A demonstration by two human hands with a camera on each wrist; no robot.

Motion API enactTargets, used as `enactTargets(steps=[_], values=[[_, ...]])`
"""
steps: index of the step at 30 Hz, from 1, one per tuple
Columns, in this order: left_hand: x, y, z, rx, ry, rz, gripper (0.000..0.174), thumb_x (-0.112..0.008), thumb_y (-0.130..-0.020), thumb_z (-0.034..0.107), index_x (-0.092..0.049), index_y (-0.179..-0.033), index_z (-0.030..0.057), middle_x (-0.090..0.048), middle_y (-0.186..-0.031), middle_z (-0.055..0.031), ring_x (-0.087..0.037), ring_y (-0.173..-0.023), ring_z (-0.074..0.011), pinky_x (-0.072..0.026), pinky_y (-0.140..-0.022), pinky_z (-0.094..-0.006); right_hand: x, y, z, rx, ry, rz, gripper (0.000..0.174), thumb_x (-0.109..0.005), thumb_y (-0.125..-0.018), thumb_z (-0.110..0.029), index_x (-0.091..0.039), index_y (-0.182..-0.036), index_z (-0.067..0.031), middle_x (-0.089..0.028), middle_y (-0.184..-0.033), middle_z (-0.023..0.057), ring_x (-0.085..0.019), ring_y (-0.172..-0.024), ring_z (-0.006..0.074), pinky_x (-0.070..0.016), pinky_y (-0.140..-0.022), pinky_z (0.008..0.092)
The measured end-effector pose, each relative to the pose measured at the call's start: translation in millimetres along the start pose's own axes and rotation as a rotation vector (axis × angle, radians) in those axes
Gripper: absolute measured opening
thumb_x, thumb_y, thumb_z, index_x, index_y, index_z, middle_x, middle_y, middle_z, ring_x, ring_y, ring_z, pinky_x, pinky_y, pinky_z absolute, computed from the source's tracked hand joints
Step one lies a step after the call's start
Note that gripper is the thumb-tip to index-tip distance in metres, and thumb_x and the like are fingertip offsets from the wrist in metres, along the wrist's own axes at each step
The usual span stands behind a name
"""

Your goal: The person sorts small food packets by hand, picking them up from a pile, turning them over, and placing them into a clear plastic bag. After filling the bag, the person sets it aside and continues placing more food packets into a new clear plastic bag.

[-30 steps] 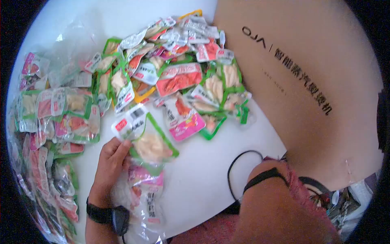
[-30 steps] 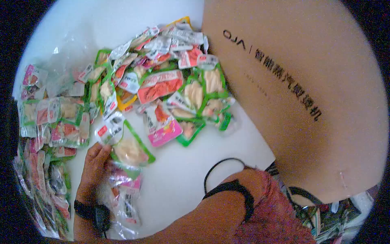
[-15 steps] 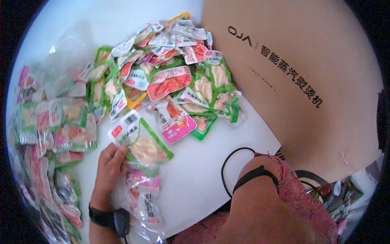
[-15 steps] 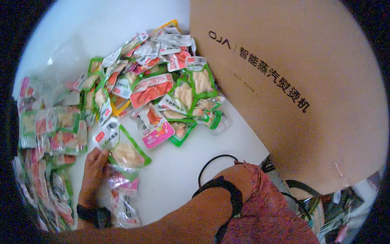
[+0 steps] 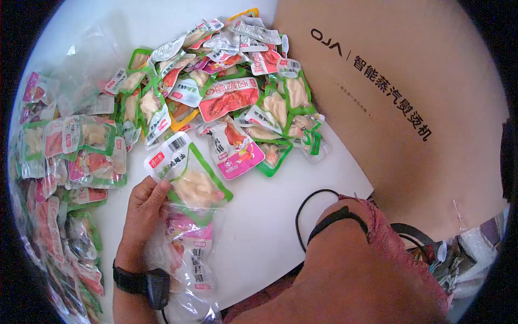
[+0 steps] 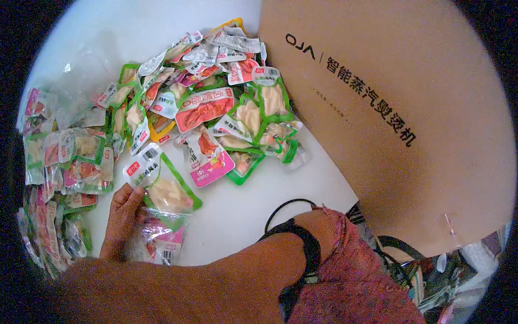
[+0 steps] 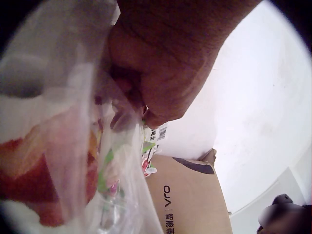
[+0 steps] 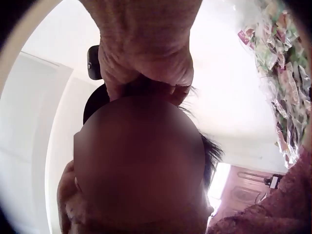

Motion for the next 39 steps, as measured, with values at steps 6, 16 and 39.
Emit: enactTargets(steps=[6, 16, 39], values=[[-0.6, 1.9, 4.8, 0.000, -0.014, -0.015, 0.022, -0.048, -0.089, 0.022, -0.057, -0.092, 0.0027, -0.047, -0.061, 0.0065, -0.036, -0.047, -0.0009, -0.0289, -0.041, -0.0165, -5.2, -3.4, 2.7, -0.002, -0.015, -0.013, 0.024, -0.059, -0.073, -0.016, -0.054, -0.092, -0.0023, -0.055, -0.089, 0.0135, -0.057, -0.079, 0.0257, -0.0460, -0.066, 0.0330], [3.6, 5.4, 0.3, 0.005, -0.043, 0.003, 0.022, -0.048, -0.089, 0.023, -0.057, -0.088, 0.0030, -0.047, -0.061, 0.0063, -0.037, -0.047, -0.0015, -0.0310, -0.041, -0.0174, -7.0, -7.2, 6.3, -0.033, -0.071, -0.016, 0.027, -0.059, -0.073, -0.017, -0.053, -0.095, -0.0017, -0.054, -0.092, 0.0143, -0.057, -0.080, 0.0253, -0.0460, -0.066, 0.0325], [-0.9, 1.4, 1.2, 0.016, 0.027, -0.032, 0.023, -0.047, -0.089, 0.022, -0.057, -0.097, 0.0025, -0.048, -0.062, 0.0067, -0.037, -0.048, -0.0008, -0.0304, -0.043, -0.0166, -5.7, -11.2, 15.2, -0.093, -0.041, -0.063, 0.033, -0.059, -0.074, -0.017, -0.050, -0.101, -0.0002, -0.053, -0.099, 0.0162, -0.057, -0.084, 0.0243, -0.0460, -0.067, 0.0316]])
Point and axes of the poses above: each hand's wrist, its own y-axis away from the middle knuckle, its own x-axis out of the back of the hand, z = x × y, the point moved 3 cm from there along -y, towards the middle knuckle
